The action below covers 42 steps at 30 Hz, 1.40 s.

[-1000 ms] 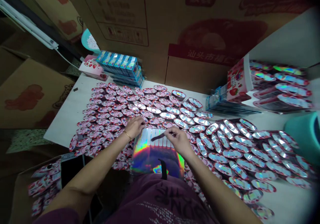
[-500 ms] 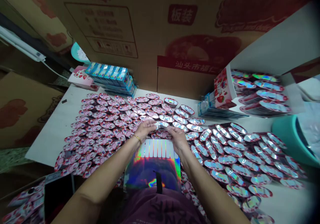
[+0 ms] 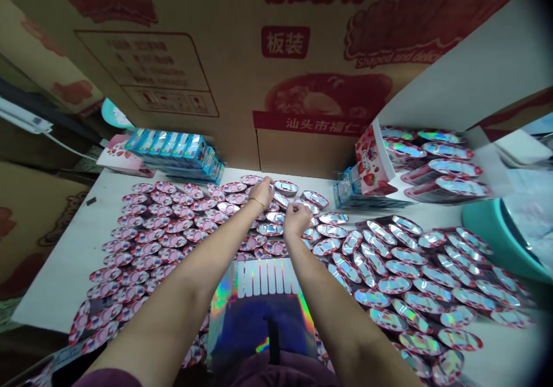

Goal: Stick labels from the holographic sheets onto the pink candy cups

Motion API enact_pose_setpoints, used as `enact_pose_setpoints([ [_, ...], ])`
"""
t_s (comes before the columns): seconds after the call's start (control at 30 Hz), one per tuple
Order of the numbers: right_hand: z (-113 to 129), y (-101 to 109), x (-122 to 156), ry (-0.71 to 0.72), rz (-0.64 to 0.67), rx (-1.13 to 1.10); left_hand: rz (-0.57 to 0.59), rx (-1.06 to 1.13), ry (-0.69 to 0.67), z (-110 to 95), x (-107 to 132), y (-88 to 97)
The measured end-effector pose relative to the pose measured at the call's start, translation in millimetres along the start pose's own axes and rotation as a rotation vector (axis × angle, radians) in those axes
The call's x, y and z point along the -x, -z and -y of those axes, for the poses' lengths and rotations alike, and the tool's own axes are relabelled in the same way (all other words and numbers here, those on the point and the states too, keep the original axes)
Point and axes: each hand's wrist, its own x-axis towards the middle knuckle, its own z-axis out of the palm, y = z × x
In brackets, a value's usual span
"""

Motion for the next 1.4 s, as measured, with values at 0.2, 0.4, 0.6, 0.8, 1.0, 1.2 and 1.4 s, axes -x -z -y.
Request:
enact_pose_setpoints([
  [0.2, -3, -4, 2, 0.11, -0.025, 0.054, 0.006, -0.147, -0.007, -1, -4, -5.7],
  [0.4, -4, -5, -2, 0.132, 0.034, 0.213, 0.031, -0.205, -0.023, -3, -10, -6.3],
  [0.6, -11, 12, -11, 0.367, 0.112, 0.335, -0.123, -0.105, -0.116, 8, 4, 8.5],
  [0.8, -17, 45, -18, 0.714, 0.408, 0.494, 0.162, -0.018, -0.164, 69, 84, 46.7],
  [1.0, -1, 49, 62, 1.007, 0.788, 0.276, 0.495, 0.156, -0.131, 122, 165, 59.2],
  [1.2, 2, 37, 135, 1.193, 0.906, 0.408, 0.436, 0.396, 0.061, 124, 187, 51.4],
  [1.4, 2, 40, 144, 1.196, 0.89, 0.405, 0.359, 0.597, 0.202, 123, 197, 51.8],
])
